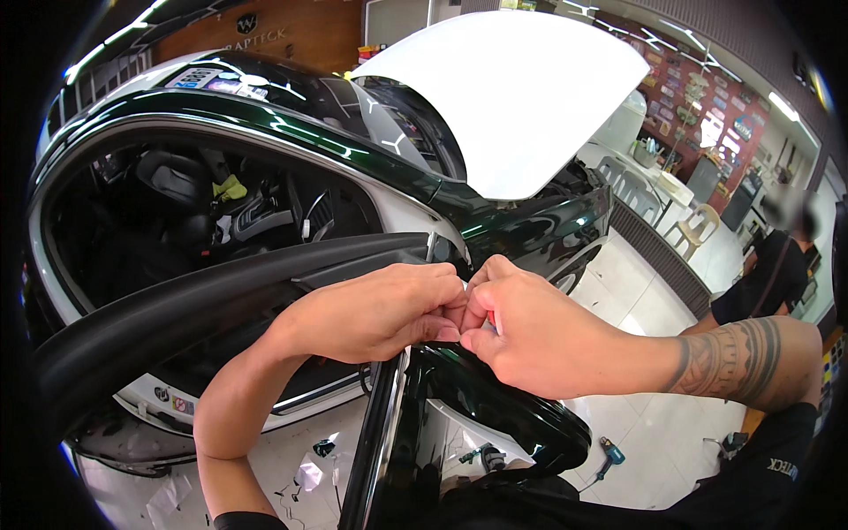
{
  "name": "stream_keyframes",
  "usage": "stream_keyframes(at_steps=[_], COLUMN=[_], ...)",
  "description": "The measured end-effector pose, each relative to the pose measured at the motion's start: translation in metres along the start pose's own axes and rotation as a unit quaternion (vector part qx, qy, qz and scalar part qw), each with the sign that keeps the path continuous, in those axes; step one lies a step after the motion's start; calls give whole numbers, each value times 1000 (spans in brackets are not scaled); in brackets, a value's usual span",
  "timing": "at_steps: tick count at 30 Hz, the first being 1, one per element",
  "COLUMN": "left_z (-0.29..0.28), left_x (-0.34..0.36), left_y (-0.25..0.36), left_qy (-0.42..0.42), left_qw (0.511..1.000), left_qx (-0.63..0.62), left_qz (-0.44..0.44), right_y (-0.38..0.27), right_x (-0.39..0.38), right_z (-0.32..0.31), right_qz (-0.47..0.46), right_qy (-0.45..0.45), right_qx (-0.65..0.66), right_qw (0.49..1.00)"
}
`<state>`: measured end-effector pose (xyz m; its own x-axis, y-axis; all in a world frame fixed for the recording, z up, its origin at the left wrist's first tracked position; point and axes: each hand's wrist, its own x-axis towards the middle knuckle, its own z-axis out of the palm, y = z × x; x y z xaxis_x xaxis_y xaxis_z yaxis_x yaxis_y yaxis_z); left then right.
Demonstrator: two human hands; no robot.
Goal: The person applies a white vinyl wrap to the side mirror of a dark green car. They use a red squeegee to smooth the wrap and a black tool to tuck the edges into seams, ensuring a clean finish.
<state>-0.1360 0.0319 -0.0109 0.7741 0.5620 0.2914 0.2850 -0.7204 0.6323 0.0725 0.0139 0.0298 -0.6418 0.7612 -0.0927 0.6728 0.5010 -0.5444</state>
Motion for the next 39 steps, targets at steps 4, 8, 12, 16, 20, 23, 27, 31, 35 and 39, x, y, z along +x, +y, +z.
stream_keyframes(at_steps=[4,8,12,16,20,23,27,31,35,39], left_z=[-1,1,1,2,-3,-7,-11,-12,-14,-17], left_x=[1,-3,-6,-16,-18,-9,-1,-1,-2,-6], left_y=[-3,-3,-3,0,10,7,-1,-11,-8,0], left_qy=[-27,18,59,121,105,72,2,-25,-42,-22], left_qw=[999,1000,998,991,993,997,1000,999,997,998], left_qx=[24,19,-24,-44,-38,11,19,24,-26,19], left_qz=[-5,10,-18,-31,-47,-24,-16,4,-51,-59], right_y=[3,2,2,7,6,8,13,12,13,2], right_x=[5,16,23,24,23,22,22,22,23,27], right_z=[1,-11,-8,-9,-11,-13,-12,-14,-10,-10], right_qz=[22,32,54,43,50,24,-13,3,-19,13], right_qy=[-9,-66,-89,-97,-104,-98,-75,-55,-53,-74], right_qx=[6,22,20,46,57,52,-3,19,17,58], right_qw=[1000,997,994,993,992,994,997,998,998,995])
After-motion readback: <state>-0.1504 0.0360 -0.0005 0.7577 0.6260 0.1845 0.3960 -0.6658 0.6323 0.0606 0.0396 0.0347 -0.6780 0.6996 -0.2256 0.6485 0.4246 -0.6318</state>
